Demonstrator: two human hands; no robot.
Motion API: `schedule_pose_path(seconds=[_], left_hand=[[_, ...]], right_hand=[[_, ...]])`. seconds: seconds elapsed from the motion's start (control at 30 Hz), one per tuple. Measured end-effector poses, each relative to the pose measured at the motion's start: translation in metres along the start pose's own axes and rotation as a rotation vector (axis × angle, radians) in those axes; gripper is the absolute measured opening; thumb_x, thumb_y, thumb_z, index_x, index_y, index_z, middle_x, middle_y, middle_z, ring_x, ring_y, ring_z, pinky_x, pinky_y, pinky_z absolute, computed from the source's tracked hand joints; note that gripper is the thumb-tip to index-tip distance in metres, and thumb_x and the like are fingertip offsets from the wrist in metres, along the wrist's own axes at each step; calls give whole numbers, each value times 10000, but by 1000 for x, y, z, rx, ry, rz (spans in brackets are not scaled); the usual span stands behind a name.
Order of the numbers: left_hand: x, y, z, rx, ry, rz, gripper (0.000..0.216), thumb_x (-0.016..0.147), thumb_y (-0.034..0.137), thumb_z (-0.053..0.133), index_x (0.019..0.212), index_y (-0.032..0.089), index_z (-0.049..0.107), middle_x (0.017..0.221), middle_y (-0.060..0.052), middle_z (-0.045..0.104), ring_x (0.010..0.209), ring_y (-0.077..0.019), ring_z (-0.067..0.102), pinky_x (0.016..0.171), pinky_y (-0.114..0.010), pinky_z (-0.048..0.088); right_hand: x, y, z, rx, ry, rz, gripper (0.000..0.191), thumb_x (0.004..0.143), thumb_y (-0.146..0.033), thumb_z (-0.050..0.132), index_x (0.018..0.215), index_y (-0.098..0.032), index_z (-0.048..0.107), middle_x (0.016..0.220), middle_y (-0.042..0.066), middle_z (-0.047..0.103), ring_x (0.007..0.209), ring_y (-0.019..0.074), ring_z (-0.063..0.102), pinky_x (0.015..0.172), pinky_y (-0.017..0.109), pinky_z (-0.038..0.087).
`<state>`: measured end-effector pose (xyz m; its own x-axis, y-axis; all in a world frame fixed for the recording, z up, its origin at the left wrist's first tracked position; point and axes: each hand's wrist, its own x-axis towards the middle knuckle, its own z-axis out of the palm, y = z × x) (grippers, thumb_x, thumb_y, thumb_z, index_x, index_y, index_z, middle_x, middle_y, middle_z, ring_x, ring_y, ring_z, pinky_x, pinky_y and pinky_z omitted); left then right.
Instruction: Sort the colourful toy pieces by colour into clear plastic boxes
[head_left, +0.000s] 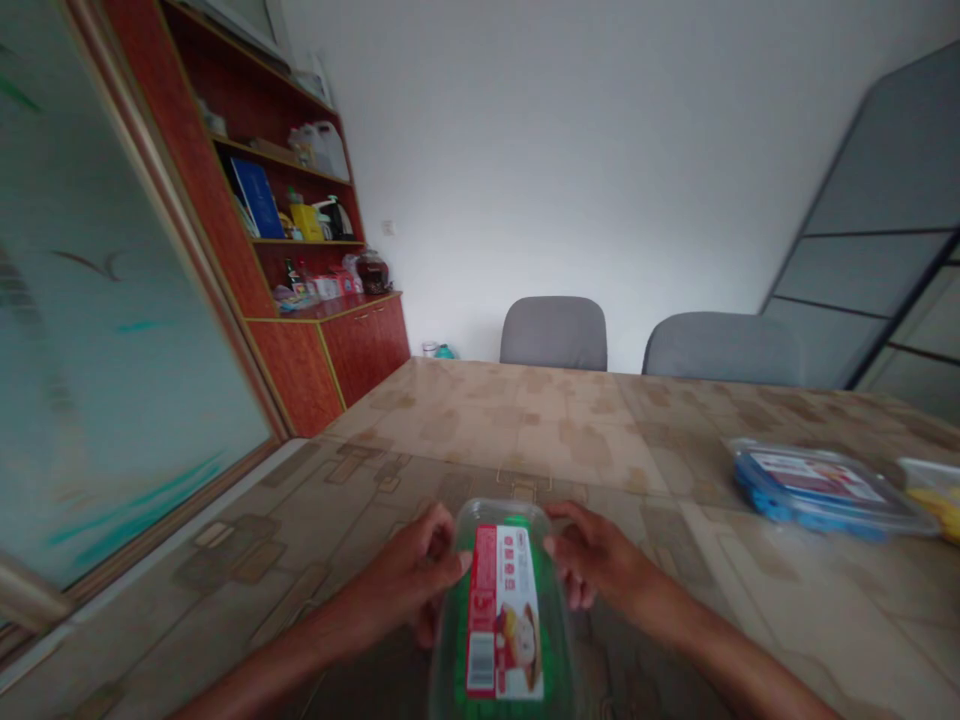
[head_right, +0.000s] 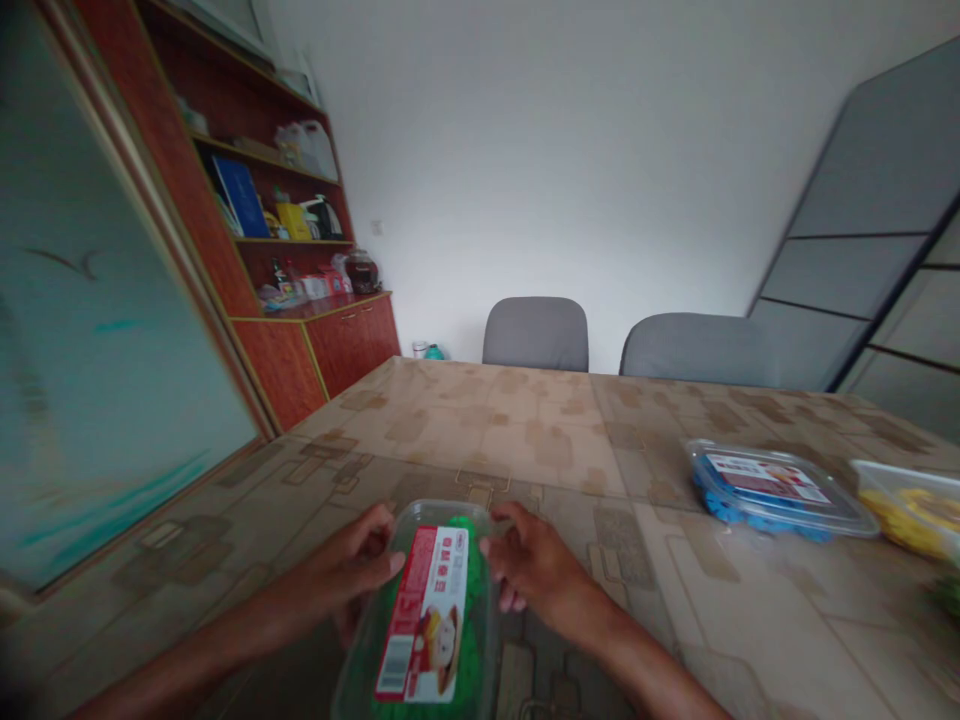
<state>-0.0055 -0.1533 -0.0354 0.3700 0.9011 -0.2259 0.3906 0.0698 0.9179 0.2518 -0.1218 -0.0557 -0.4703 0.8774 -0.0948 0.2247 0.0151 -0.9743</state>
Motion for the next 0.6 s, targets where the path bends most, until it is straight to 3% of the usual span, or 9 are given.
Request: schedule_pose_path(seconds=[0.07,0.17,0.27,0.4,0.5,0.6], left_hand=[[-6,11,-9,191,-1,6,376,868,573,449,839,198,441,637,17,587,538,-166,596,454,-233,441],[-8,27,-20,410,209,141,332,884,504,469,830,180,520,720,-5,601,704,-175,593,607,-255,452],[-5,30,-20,254,144,211,317,899,477,459,1063,216,531,901,-10,607,807,-170,581,629,-232,446],[1,16,-7,32,44,227,449,833,499,537,1202,251,472,854,17,515,597,-97,516,442,-160,391],[3,8,5,-27,131,167,498,813,518,524,1228,260,430,821,25,439,487,-73,458,301,-130,328],[-3,7,13,-17,170,123,499,853,478,463,1295,275,351,867,2,456,515,-100,537,314,-160,416]], right_hand=[[-1,-1,2,12,-62,-84,585,805,-662,503,1094,-158,576,627,-28,529,473,90,512,440,202,415],[-6,-11,5,-3,-126,-200,520,849,-616,484,1096,-175,606,784,22,597,610,114,539,510,213,422],[-10,-22,10,-45,-147,-255,455,905,-537,449,1205,-216,567,974,53,638,796,164,587,638,261,462],[-11,-26,14,-124,-84,-257,457,931,-487,420,1259,-188,527,1147,94,615,1059,222,557,884,354,434],[-8,-23,7,-237,17,-223,470,929,-529,354,1044,-149,605,957,96,643,882,220,592,763,334,461],[-8,-22,-12,-436,66,-202,488,918,-544,321,708,-166,548,655,23,530,621,164,502,584,283,397]])
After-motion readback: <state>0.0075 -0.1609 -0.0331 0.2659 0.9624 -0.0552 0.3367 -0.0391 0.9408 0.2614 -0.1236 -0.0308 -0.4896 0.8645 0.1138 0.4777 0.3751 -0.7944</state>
